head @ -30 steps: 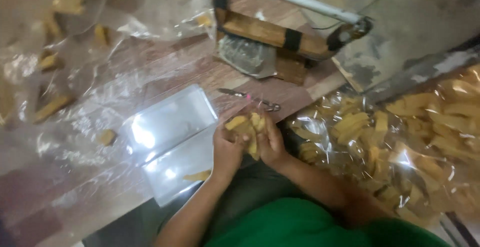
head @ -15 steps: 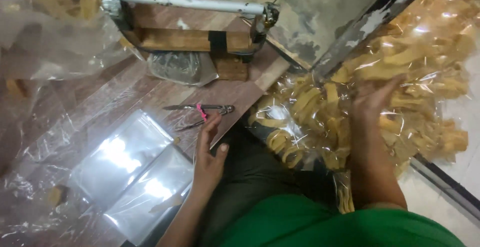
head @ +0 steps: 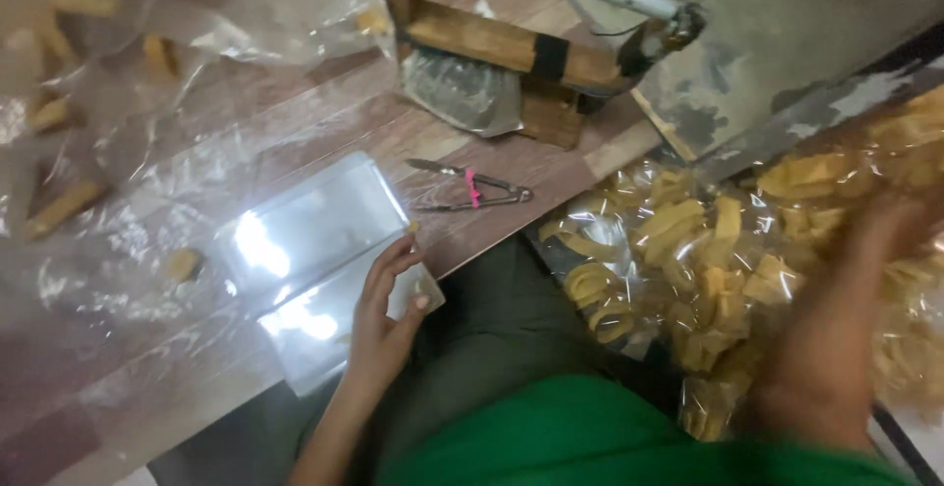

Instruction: Manually picking up food items and placing them into small plastic bags for packaging.

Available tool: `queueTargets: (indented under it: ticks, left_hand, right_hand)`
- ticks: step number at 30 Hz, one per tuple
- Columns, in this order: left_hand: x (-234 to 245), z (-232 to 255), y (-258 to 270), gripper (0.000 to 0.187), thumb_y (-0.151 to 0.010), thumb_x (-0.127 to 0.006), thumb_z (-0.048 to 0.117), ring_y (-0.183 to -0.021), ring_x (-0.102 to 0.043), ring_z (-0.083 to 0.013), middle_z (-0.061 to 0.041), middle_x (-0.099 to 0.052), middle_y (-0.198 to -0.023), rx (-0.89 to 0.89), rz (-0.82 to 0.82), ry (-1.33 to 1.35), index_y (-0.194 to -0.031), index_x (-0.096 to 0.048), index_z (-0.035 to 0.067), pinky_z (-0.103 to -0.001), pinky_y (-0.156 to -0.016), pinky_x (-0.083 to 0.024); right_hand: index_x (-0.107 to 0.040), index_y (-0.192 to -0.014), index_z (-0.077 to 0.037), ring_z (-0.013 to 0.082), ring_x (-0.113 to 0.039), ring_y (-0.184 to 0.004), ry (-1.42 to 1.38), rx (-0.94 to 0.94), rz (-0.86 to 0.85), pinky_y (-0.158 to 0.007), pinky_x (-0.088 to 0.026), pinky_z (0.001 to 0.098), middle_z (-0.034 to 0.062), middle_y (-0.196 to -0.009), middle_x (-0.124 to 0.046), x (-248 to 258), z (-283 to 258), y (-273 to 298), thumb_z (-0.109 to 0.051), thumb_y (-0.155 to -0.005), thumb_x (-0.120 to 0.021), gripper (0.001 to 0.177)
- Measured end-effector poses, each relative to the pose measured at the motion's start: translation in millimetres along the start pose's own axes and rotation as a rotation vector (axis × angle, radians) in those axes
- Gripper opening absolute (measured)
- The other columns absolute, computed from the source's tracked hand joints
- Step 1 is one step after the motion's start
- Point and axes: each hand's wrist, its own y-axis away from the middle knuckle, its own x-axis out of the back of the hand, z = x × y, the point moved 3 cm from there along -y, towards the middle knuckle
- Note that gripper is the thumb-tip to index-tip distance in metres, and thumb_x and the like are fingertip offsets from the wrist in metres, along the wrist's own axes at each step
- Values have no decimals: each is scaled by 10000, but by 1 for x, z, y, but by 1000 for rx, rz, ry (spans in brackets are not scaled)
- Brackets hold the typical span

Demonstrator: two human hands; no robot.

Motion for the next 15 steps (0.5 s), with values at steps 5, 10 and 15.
queueTargets:
  ticks: [5, 10, 15]
  left_hand:
    - [44, -2, 24, 402, -981, -552, 376, -1439, -473, -284, -96, -533, -1516, 102, 103, -72, -1318, -619, 166, -434, -1115, -405]
    - [70, -14, 46, 387, -949, -633, 326, -1367, -547, -266, -60, -597, -1456, 222, 193, -192, -1305, -630, 173, -438, -1098, -445]
    - [65, -26, 60, 462, -762, -856, 186, -1277, -599, -406, -152, -681, -1320, 92, 64, -453, -1204, -729, 147, -542, -1123, -413]
  right_hand:
    - [-587, -1327, -150, 408, -531, -1256, -197, 167, -115, -1043, -313, 599, 172, -1348, -601, 29, -61, 49, -364, -962, -659, 429]
    - [-471, -1431, -41, 404, -454, -1359, -428, 356, -287, -1155, -309, 551, 207, -1460, -474, 81, -170, 180, -1, -943, -535, 494]
    - [-569, -1444, 16, 456, -463, -1360, -771, 1210, -414, -1164, -251, 585, 261, -1419, -536, 77, -238, 341, -200, -971, -681, 532]
